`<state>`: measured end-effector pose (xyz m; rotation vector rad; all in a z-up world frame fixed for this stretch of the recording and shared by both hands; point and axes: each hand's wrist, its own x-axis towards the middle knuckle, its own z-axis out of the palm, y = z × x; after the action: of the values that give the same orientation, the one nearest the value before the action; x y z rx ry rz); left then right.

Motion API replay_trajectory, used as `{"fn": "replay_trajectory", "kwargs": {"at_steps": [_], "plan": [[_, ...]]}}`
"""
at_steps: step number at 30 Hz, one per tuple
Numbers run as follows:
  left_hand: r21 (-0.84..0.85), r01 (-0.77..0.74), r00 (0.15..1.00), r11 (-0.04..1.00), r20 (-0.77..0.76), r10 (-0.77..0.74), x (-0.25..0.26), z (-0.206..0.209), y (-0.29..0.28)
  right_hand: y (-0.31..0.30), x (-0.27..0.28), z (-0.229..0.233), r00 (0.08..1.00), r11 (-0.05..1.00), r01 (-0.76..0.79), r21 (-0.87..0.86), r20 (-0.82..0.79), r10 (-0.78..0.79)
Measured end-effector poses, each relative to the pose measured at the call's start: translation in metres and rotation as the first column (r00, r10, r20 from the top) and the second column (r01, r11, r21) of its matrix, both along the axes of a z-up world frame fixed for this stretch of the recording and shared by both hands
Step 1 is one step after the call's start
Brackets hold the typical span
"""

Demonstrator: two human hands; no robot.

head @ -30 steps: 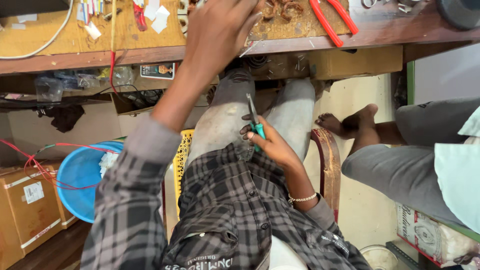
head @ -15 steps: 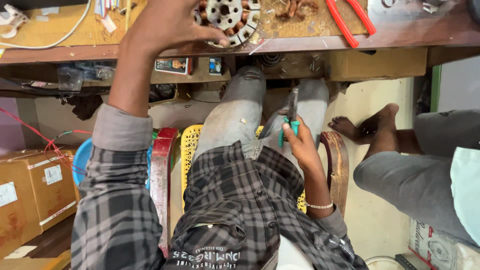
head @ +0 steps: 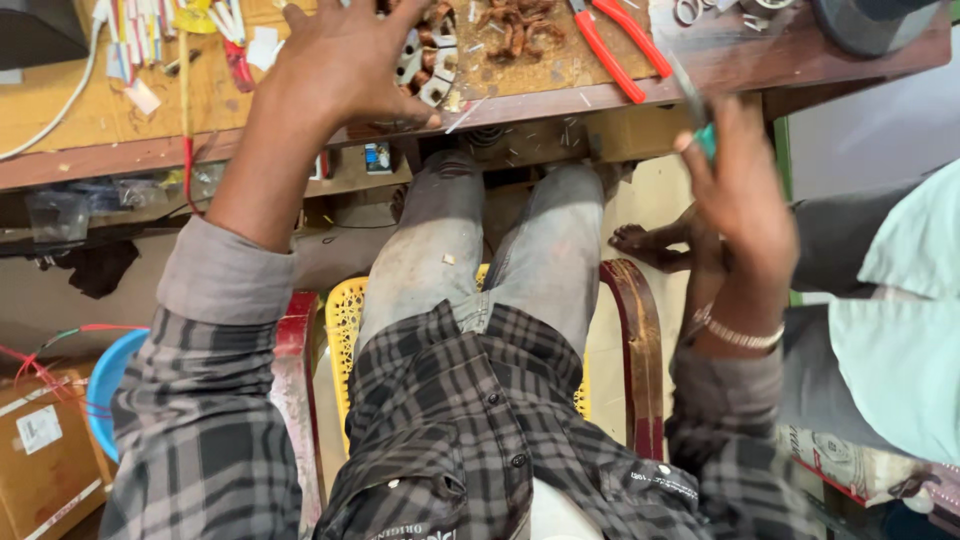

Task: The person uses pliers to cut and remove copper wire coils from a circular stator component. They then place the stator into a cylindrical metal housing and adjust the internal wiring by hand.

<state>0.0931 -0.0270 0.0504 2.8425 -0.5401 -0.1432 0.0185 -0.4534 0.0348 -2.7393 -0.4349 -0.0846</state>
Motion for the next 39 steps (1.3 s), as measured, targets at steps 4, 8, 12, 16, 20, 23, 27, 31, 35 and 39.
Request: {"fn": "replay_trajectory", "kwargs": {"at_steps": [4,8,12,16,20,23,27,31,35,39], "plan": [[-0.012,0.002,0.996,1.000,-0.087,-0.003,-0.004,-0.011,0.006,0.013,0.064,0.016,0.996,0.985,-0.043,-0.167,0.068,0.055],[0.006,-0.027,0.993,1.000,0.111,0.026,-0.007,-0.015,0.001,0.049,0.095,0.028,0.938,0.997,-0.031,-0.072,0.342,0.054],[-0.077,-0.045,0.982,0.996,0.181,0.058,-0.015,-0.013,0.007,0.098,0.072,0.023,0.977,0.921,-0.170,0.352,0.181,0.111],[-0.191,-0.057,0.992,0.980,0.102,0.077,-0.019,-0.024,0.015,0.131,0.007,-0.024,0.967,0.869,-0.253,0.426,0.115,0.225],[-0.156,-0.063,0.990,0.986,0.118,0.082,-0.022,-0.029,0.024,0.126,-0.054,-0.089,0.975,0.798,0.036,0.602,-0.195,0.104],[-0.149,-0.099,0.995,0.984,-0.026,0.097,-0.018,-0.026,0.019,0.112,-0.095,-0.129,0.932,0.694,0.221,0.685,-0.357,0.055],[-0.155,-0.055,0.995,0.986,0.068,0.066,-0.021,-0.019,0.018,0.104,-0.127,-0.146,0.825,0.588,0.463,0.664,-0.565,-0.012],[-0.138,-0.092,0.989,0.986,0.098,0.107,-0.030,-0.021,0.016,0.103,-0.133,-0.143,0.809,0.478,0.514,0.712,-0.588,0.006],[-0.146,-0.141,0.984,0.979,0.087,0.155,-0.035,-0.018,0.013,0.043,-0.083,-0.084,0.889,0.454,0.430,0.780,-0.277,-0.365],[-0.182,-0.162,0.983,0.970,0.054,0.175,-0.036,-0.011,0.011,-0.087,-0.003,0.053,0.664,0.381,0.119,0.917,0.212,-0.717]]}}
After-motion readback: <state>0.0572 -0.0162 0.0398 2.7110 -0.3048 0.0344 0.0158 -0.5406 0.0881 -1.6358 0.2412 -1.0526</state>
